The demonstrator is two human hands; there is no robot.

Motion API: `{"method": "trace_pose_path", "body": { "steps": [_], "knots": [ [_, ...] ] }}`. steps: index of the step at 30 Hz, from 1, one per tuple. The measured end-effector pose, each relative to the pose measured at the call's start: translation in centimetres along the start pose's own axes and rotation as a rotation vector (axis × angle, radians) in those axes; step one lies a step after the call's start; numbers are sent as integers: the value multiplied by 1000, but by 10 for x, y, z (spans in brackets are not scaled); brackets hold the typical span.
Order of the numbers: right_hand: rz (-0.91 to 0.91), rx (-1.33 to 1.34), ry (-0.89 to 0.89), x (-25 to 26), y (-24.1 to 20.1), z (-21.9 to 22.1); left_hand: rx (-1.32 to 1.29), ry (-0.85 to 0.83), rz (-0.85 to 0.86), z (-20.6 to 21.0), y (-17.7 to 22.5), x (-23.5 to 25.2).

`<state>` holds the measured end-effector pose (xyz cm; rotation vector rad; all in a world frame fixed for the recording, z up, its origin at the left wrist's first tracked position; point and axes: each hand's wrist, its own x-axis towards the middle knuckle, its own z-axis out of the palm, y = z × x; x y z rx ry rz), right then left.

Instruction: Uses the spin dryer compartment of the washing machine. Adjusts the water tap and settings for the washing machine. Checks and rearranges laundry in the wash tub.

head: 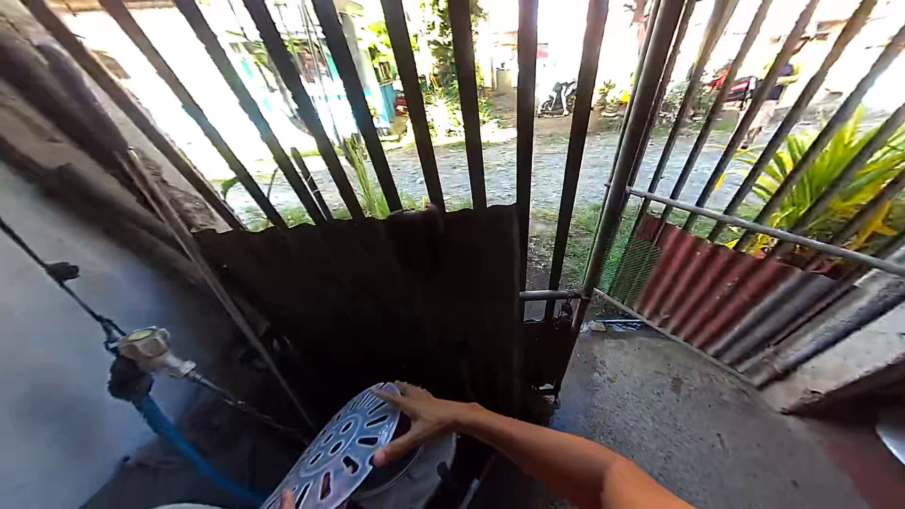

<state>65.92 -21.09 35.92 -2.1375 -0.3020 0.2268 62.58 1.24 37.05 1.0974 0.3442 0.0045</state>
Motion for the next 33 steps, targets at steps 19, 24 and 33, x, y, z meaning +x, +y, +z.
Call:
{"method": "trace_pose_path", "body": {
  "steps": [19, 24, 33],
  "knots": [
    [-814, -333, -450, 39, -154, 123, 1088, 708, 304, -201, -45, -179],
    [-602, -676, -679, 55, -152, 238, 1172, 872, 327, -244, -70, -218],
    [-408, -872, -689, 37, -152, 305, 1157, 1010, 473, -257, -99, -213]
  ]
}}
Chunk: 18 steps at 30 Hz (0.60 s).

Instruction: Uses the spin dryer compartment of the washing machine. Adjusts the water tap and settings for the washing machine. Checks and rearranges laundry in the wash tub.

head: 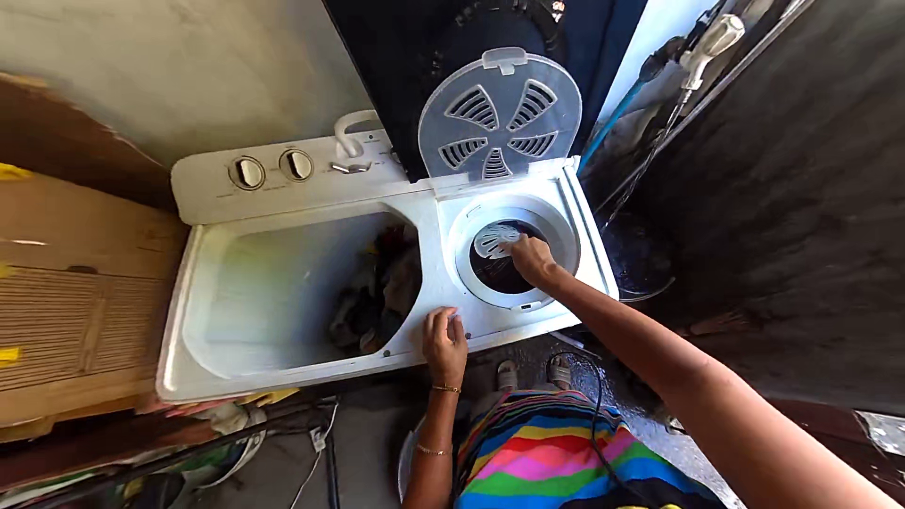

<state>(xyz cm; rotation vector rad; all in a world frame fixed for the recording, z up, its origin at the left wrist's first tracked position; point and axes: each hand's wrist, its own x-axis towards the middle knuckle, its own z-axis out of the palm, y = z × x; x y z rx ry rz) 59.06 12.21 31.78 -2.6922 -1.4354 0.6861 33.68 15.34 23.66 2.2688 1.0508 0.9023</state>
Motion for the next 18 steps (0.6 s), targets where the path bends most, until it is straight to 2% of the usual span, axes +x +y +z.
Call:
{"method": "trace_pose_path", "body": {
  "steps": [5, 9, 12, 18],
  "knots": [
    [21, -22, 37, 2, -7, 15, 91, 97, 83, 9, -1, -2],
    [86, -22, -70, 6, -22, 26, 118, 129, 106, 12, -3, -2],
    [74, -33, -131, -1, -31, 7, 128, 143, 116, 13, -2, 1],
    [-81, -185, -167, 10, -26, -16, 157, 109, 112, 12, -2, 0]
  ]
}}
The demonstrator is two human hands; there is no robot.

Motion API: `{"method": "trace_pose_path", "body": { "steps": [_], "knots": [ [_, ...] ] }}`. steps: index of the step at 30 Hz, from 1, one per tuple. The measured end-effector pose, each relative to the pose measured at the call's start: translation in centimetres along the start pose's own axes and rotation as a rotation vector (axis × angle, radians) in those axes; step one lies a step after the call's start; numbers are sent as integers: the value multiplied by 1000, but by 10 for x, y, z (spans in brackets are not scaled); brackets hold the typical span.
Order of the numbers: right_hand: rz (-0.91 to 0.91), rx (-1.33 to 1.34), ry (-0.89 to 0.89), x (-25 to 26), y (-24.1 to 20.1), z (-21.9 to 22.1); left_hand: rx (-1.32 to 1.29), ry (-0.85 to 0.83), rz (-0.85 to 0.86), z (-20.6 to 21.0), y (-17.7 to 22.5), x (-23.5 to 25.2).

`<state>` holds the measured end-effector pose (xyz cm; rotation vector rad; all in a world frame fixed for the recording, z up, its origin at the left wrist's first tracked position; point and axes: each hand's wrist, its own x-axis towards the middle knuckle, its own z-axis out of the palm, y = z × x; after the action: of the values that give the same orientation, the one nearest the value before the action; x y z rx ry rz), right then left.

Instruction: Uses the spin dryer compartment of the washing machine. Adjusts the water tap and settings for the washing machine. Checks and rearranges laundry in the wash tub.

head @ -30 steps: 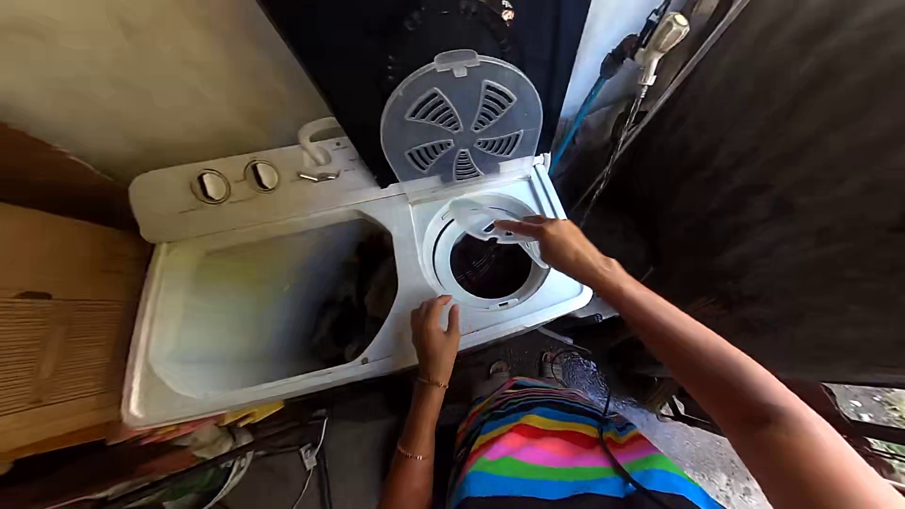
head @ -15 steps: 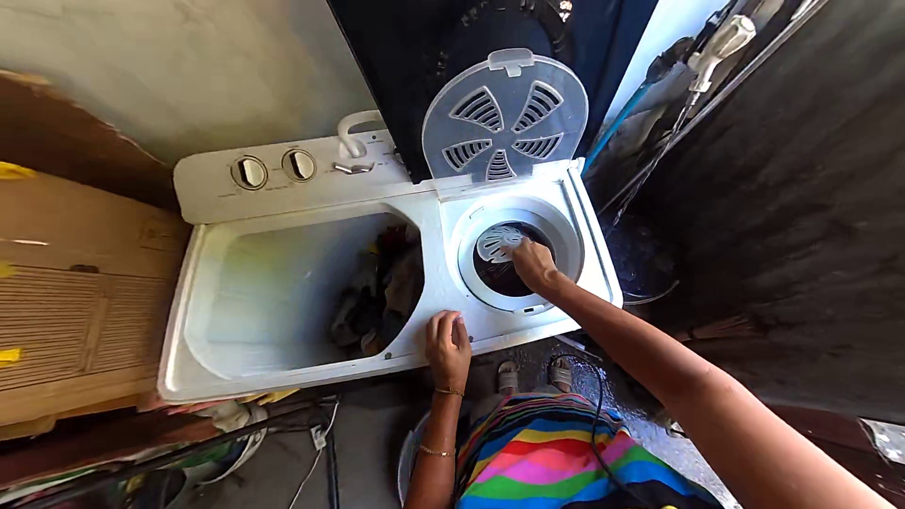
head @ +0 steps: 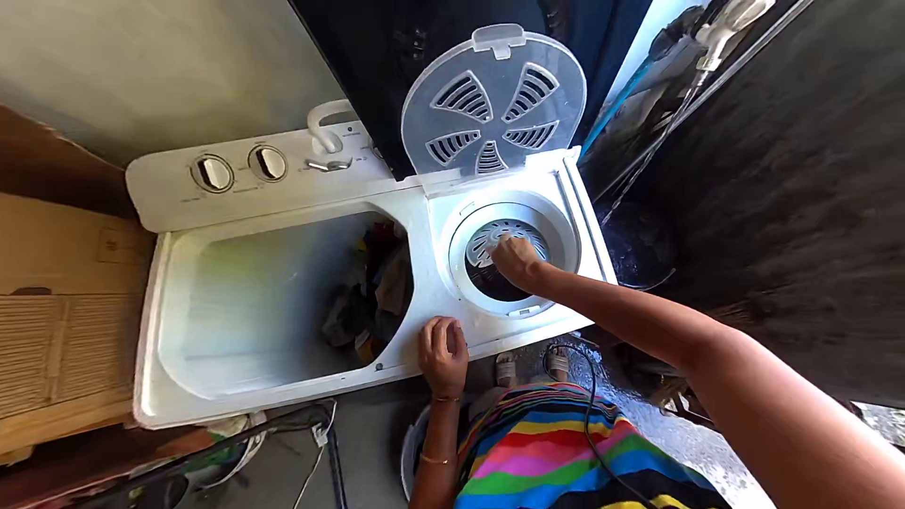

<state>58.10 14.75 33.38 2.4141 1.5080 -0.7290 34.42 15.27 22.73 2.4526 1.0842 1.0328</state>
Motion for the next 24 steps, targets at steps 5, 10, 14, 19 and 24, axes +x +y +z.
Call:
{"method": "trace_pose_path", "body": {
  "steps": [5, 10, 14, 19, 24],
  "knots": [
    [42, 135, 41, 35, -4, 70, 4, -3, -19, 0, 1, 0],
    [42, 363, -296, 29, 27, 36, -4, -1, -2, -1, 1, 3],
    [43, 493, -204, 65, 72, 49, 11, -2, -1, 1, 2, 4],
    [14, 507, -146, 102, 60, 118, 47, -4, 7, -1, 3, 5],
    [5, 427, -141, 115, 44, 124, 71, -1, 16, -1, 4, 5]
  ]
}}
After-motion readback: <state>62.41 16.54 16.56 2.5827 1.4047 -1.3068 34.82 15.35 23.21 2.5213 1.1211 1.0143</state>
